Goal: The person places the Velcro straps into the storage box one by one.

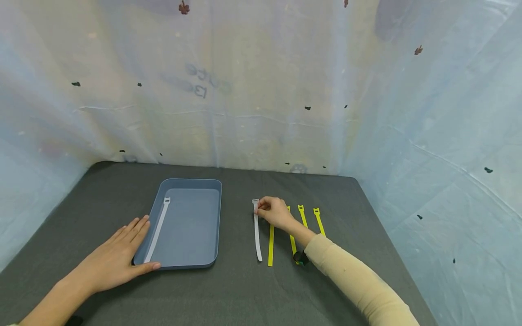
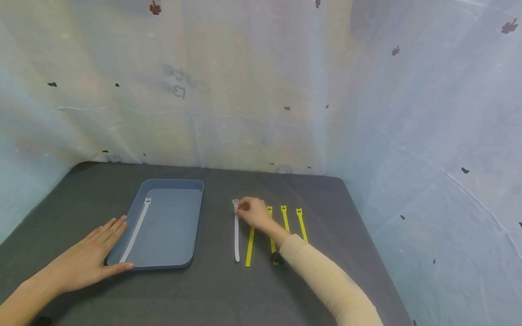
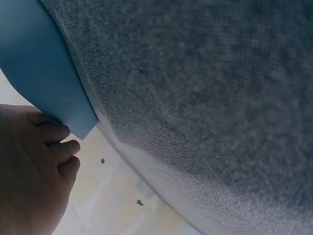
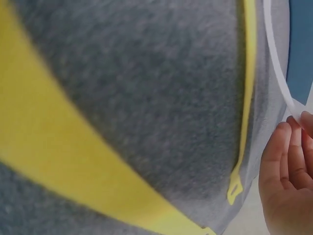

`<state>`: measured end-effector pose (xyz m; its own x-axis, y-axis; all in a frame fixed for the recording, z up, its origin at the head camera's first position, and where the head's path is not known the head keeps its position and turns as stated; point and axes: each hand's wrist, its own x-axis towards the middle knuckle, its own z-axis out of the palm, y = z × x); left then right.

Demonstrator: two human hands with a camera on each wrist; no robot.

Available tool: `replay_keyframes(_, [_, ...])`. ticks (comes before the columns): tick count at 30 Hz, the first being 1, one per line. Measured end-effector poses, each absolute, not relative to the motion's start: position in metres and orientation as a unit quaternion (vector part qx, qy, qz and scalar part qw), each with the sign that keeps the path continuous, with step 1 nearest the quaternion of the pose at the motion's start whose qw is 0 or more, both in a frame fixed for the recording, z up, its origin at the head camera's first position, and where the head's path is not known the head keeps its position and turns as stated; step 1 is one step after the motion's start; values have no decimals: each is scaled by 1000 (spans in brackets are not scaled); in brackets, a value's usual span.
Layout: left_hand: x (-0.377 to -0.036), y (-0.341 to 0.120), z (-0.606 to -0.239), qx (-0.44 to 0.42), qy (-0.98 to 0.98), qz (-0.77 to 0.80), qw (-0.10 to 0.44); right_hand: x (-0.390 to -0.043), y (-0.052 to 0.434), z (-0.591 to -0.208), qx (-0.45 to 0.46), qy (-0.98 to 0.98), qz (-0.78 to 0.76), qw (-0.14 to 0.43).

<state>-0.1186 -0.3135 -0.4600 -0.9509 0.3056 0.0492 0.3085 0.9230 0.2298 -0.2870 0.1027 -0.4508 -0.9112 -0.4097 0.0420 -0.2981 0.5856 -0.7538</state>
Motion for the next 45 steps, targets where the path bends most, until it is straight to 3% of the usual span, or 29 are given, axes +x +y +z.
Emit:
replay_keyframes(18, [-119, -314, -461, -156, -981, -119, 9, -284, 96, -441, -158, 818, -542, 112])
replay_keyframes(45, [-118, -314, -460, -159, -980, -119, 12, -276, 64, -420, -134, 725, -665, 122])
